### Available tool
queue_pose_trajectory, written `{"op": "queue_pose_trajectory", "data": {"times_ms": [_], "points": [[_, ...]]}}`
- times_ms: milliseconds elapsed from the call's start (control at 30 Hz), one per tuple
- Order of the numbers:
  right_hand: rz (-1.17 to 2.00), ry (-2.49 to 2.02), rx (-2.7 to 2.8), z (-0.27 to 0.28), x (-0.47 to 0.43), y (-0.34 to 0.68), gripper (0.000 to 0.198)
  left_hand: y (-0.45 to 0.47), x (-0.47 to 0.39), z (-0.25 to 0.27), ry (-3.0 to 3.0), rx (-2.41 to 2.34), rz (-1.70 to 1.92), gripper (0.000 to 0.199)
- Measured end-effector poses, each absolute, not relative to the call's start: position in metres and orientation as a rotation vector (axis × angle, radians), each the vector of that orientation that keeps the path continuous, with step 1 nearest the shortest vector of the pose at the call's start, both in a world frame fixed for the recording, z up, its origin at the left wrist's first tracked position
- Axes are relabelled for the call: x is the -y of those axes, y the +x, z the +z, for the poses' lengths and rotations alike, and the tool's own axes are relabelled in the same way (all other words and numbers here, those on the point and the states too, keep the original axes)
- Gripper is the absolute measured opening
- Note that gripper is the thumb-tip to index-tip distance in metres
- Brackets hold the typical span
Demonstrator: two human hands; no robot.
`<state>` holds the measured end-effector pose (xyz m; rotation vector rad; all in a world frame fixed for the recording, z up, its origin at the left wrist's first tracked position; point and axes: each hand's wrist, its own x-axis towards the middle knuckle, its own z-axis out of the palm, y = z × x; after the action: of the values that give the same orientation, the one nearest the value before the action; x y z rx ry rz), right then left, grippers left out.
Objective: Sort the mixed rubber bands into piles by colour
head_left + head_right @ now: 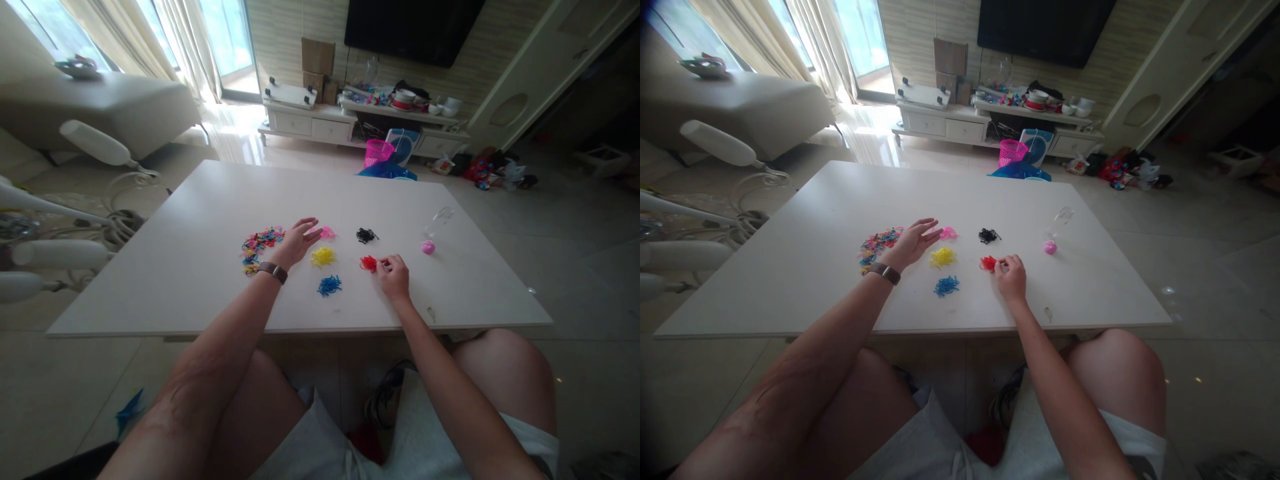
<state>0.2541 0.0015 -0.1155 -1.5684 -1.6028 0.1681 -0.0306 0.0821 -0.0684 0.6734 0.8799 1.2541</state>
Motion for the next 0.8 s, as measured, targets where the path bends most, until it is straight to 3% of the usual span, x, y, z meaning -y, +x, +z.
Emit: {"op": "queue_pose_trajectory", "data": {"times_ms": [233,433,800], "points": [[0.164,-1.564,1.602,-0.115,-0.002,0.254,0.011,-0.061,-0.078,-0.046,0.875,-0.992,1.351,0.017],[0.156,-1.549,1.595,-0.115,-0.002,0.254,0.011,-0.124,-0.076,-0.043,1.103,-1.457,1.487,0.018],[0.149,-1.551,1.597,-0.117,-0.004,0.256,0.01,-0.133,-0.072,-0.071,1.48,-1.846,1.002,0.013]]}}
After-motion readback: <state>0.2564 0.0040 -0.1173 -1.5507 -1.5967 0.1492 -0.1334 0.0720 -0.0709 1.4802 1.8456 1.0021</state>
